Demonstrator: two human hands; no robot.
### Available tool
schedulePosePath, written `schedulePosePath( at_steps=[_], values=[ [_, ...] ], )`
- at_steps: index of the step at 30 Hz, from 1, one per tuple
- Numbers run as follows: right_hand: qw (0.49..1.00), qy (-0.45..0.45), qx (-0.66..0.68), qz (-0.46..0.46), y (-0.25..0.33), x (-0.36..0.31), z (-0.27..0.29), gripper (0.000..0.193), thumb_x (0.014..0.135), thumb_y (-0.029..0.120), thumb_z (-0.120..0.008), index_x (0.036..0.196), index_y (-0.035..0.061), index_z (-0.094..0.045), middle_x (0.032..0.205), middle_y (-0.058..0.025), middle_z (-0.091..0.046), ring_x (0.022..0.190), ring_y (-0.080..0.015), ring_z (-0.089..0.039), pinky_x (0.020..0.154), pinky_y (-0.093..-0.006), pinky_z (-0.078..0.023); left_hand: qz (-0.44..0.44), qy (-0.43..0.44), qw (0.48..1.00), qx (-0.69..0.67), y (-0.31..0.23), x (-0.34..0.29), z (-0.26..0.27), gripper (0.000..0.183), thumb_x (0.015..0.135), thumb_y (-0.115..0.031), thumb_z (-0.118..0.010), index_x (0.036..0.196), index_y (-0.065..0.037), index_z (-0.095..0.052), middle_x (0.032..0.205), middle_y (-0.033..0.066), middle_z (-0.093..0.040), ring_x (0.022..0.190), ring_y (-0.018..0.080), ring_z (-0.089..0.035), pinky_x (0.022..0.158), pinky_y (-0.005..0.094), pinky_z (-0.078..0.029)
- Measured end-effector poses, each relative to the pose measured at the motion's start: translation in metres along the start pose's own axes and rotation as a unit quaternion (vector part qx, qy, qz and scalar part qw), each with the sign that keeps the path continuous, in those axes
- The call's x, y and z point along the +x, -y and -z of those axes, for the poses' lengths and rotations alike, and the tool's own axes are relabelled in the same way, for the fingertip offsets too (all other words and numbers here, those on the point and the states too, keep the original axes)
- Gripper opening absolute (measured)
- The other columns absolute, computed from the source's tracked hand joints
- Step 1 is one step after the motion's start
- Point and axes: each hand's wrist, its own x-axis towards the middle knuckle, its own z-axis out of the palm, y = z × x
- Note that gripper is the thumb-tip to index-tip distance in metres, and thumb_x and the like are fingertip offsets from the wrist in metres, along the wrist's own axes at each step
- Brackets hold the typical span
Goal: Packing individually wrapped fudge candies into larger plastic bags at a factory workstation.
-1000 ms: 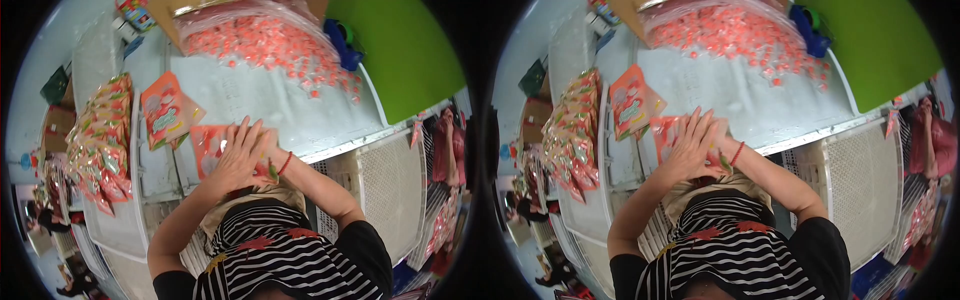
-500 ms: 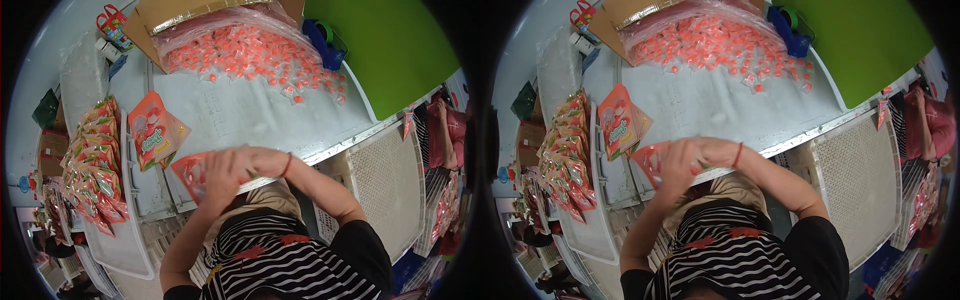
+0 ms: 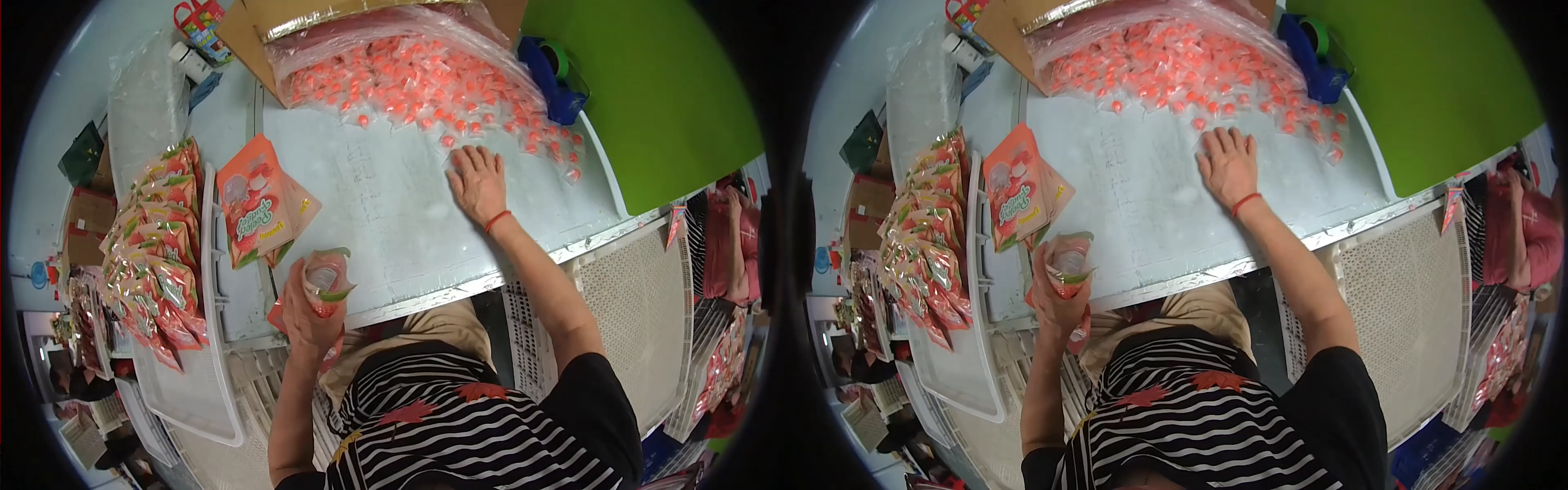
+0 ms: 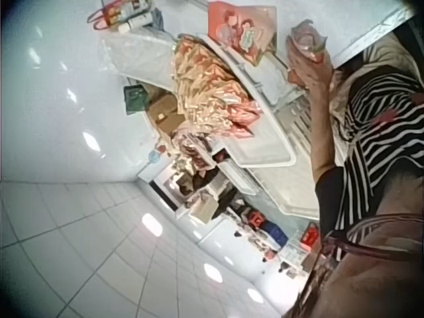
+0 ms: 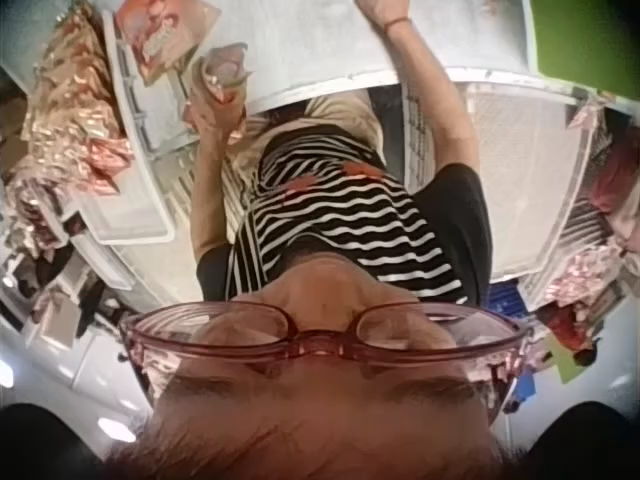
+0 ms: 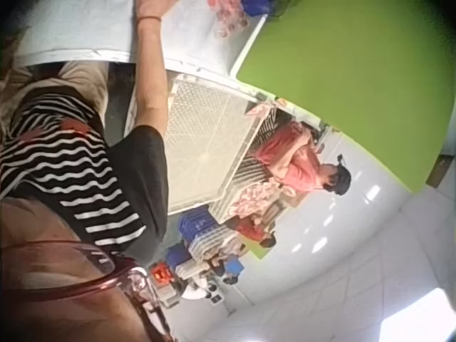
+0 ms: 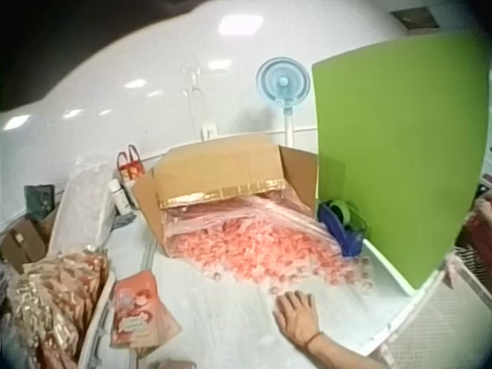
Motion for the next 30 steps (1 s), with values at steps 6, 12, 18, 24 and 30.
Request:
schedulePosePath(
  at_steps=[6,12,18,24,30],
  values=[
    [0.952,0.003,0.296,-0.076,0.029,-0.016,0.016,0.039,0.096,0.027,-0.038,0.123,0.0031,-0.053,0.115,-0.0179,-0.057,0.112,-0.0323,-0.050,0.098,-0.0414,-0.036,0.022,-0.025,0.999,-0.017,0.005,0.001,0.020,0.078,0.066,-0.009,-0.078,0.132,-0.001,-0.038,0.119,0.0208,-0.055,0.102,0.0371,-0.059,0.087,0.0394,-0.048],
    [0.534,-0.091,0.748,-0.384,-0.051,-0.018,0.043,0.046,0.102,0.033,-0.030,0.121,-0.0043,-0.048,0.123,-0.0188,-0.056,0.113,-0.0295,-0.055,0.099,-0.0401,-0.043,0.106,-0.043,0.991,-0.063,0.016,-0.005,0.038,0.078,0.069,-0.006,-0.079,0.133,-0.001,-0.036,0.116,0.0181,-0.057,0.104,0.0288,-0.059,0.090,0.0348,-0.046],
    [0.685,-0.076,0.653,-0.314,-0.058,-0.043,0.049,0.046,0.101,0.037,-0.033,0.117,-0.0010,-0.055,0.117,-0.0138,-0.059,0.111,-0.0245,-0.055,0.096,-0.0362,-0.043,0.109,-0.039,0.992,-0.048,0.019,-0.005,0.043,0.077,0.069,-0.006,-0.079,0.134,-0.001,-0.036,0.117,0.0179,-0.056,0.105,0.0292,-0.059,0.090,0.0351,-0.046],
    [0.899,-0.007,0.386,-0.207,-0.027,-0.031,0.057,0.033,0.098,0.028,-0.048,0.114,0.0025,-0.061,0.105,-0.0054,-0.062,0.096,-0.0153,-0.058,0.082,-0.0292,-0.046,0.096,-0.056,0.992,-0.054,0.021,-0.002,0.045,0.075,0.070,-0.007,-0.078,0.133,-0.002,-0.037,0.117,0.0179,-0.056,0.105,0.0292,-0.059,0.090,0.0350,-0.046],
    [0.976,-0.062,0.202,0.059,-0.004,0.016,0.042,0.016,0.089,0.011,-0.055,0.099,0.0023,-0.064,0.099,-0.0146,-0.064,0.094,-0.0331,-0.059,0.082,-0.0393,-0.048,0.117,-0.036,0.991,-0.046,0.022,-0.008,0.041,0.074,0.070,-0.007,-0.077,0.132,-0.002,-0.037,0.117,0.0185,-0.056,0.105,0.0304,-0.059,0.090,0.0349,-0.046]
  ],
)
